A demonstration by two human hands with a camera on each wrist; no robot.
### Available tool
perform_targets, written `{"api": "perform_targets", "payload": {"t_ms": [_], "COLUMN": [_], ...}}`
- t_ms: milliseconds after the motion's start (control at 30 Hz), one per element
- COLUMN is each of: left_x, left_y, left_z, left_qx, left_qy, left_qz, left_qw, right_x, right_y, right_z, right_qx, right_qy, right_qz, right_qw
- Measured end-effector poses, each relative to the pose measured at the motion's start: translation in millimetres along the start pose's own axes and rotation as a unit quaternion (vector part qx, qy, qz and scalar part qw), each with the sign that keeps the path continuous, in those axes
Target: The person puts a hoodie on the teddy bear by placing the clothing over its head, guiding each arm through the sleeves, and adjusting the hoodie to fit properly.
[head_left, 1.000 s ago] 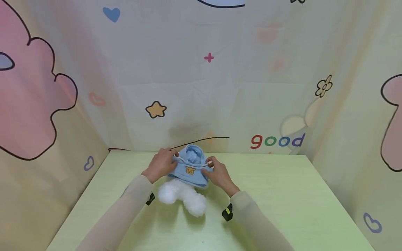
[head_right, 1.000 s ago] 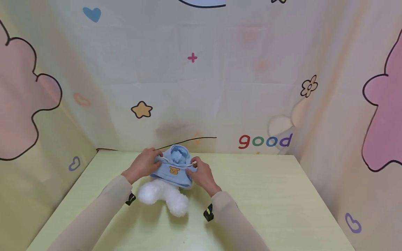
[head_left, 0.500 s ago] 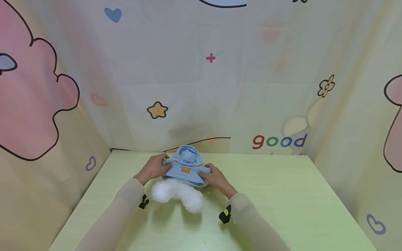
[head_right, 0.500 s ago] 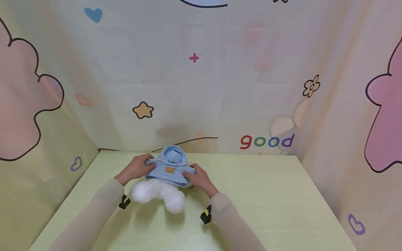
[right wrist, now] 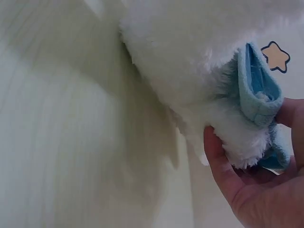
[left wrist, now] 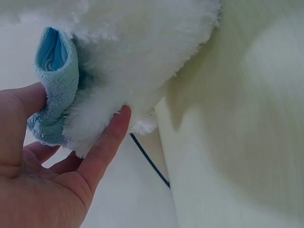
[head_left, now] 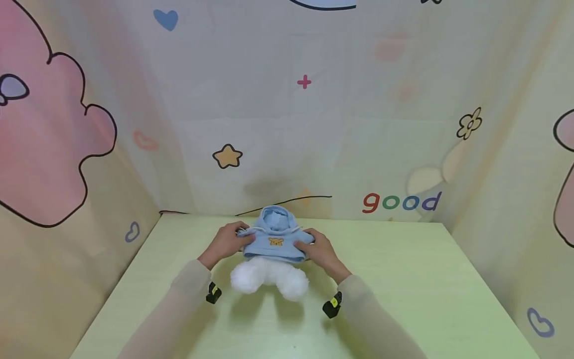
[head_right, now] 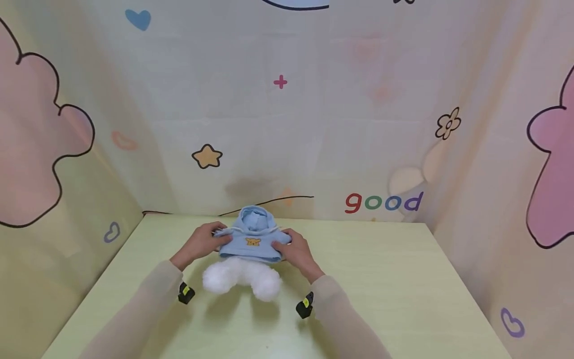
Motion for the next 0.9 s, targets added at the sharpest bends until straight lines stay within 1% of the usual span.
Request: {"api": "perform_targets", "payload": {"t_ms": [167,333,433,567,600,667,733,767,800,833,900], "left_x": [-21.2,-41.7,-50.4,-58.7,-60.4,-61.1,-57.3,-53.3,-48.6,-44.0,-37.2], "left_y": [16.7,31.4,35.8,35.1,34.4,34.0,37.2,40.6,45.7,52.4,69.7], "left_z": [-5.5,-8.5,-7.8,-6.5,-6.7,-7.8,-9.5,-10.6,-12.2,-14.4,-19.8], "left_qx": [0.004,0.004,-0.001,-0.001,0.001,0.002,-0.009,-0.019,-0.035,-0.057,-0.117], "left_qy": [-0.007,-0.020,-0.019,-0.019,-0.021,-0.018,0.003,0.023,0.043,0.061,0.081], "left_qz": [-0.046,-0.090,-0.111,-0.123,-0.120,-0.101,-0.071,-0.053,-0.033,-0.013,0.019], "left_qw": [0.9989,0.9957,0.9936,0.9922,0.9925,0.9948,0.9974,0.9982,0.9979,0.9964,0.9897], "right_x": [31,56,65,68,68,67,67,67,67,68,69], "right_y": [-1,0,3,9,11,13,14,13,13,12,10], "right_z": [-10.6,-20.2,-22.2,-23.4,-23.7,-24.0,-24.2,-24.3,-24.5,-24.6,-25.4], "right_qx": [0.006,0.003,-0.001,-0.007,-0.008,-0.007,0.000,0.003,0.006,0.009,0.019], "right_qy": [0.003,-0.005,-0.004,-0.011,-0.012,-0.013,-0.012,-0.010,-0.009,-0.008,-0.006], "right_qz": [-0.032,-0.052,-0.056,-0.052,-0.051,-0.049,-0.050,-0.051,-0.051,-0.055,-0.073], "right_qw": [0.9995,0.9986,0.9984,0.9986,0.9986,0.9987,0.9987,0.9987,0.9986,0.9984,0.9971]}}
Point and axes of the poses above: each hand's wrist, its own z-axis towards the middle knuckle, its own x-axis out of the back of the hand, y = z × x, the point moved 7 cm from there along z, towards the middle knuckle, and after that the axes turned 9 degrees about z, right-handed, at the moved point
